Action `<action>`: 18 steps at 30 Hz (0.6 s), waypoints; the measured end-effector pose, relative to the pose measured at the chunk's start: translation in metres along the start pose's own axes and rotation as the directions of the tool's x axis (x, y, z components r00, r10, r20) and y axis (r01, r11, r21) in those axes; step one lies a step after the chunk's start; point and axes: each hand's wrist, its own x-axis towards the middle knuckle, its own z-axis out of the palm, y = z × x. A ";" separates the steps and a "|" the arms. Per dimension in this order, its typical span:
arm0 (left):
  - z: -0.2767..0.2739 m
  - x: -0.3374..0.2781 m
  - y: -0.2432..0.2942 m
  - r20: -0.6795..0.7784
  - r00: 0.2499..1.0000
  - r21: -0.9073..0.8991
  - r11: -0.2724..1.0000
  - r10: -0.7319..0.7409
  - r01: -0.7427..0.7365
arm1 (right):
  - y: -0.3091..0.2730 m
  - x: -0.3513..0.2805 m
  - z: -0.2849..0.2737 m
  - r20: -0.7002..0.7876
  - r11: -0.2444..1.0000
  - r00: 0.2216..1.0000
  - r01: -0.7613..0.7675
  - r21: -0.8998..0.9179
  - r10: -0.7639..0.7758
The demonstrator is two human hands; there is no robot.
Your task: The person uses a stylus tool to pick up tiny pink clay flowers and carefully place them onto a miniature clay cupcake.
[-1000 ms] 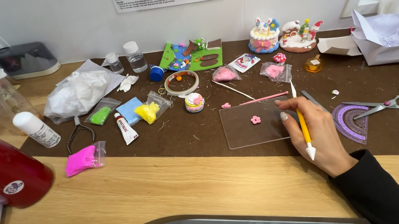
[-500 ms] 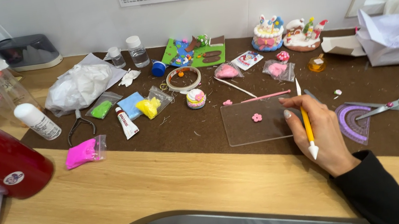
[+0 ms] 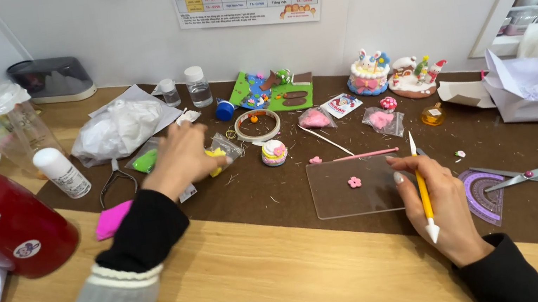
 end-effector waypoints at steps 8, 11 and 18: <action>0.055 0.019 -0.004 -0.279 0.948 -0.018 0.986 0.155 -0.167 | -0.023 0.013 -0.007 -0.072 0.984 0.994 -0.065 0.165 0.078; 0.035 0.006 -0.004 -0.401 0.892 -0.160 0.942 0.212 -0.296 | -0.049 0.034 -0.008 -0.058 0.963 0.996 -0.052 0.265 0.069; 0.004 -0.037 0.046 -0.623 0.703 -0.631 0.311 0.343 -0.711 | -0.095 0.083 0.019 0.080 0.871 0.967 0.180 0.458 -0.242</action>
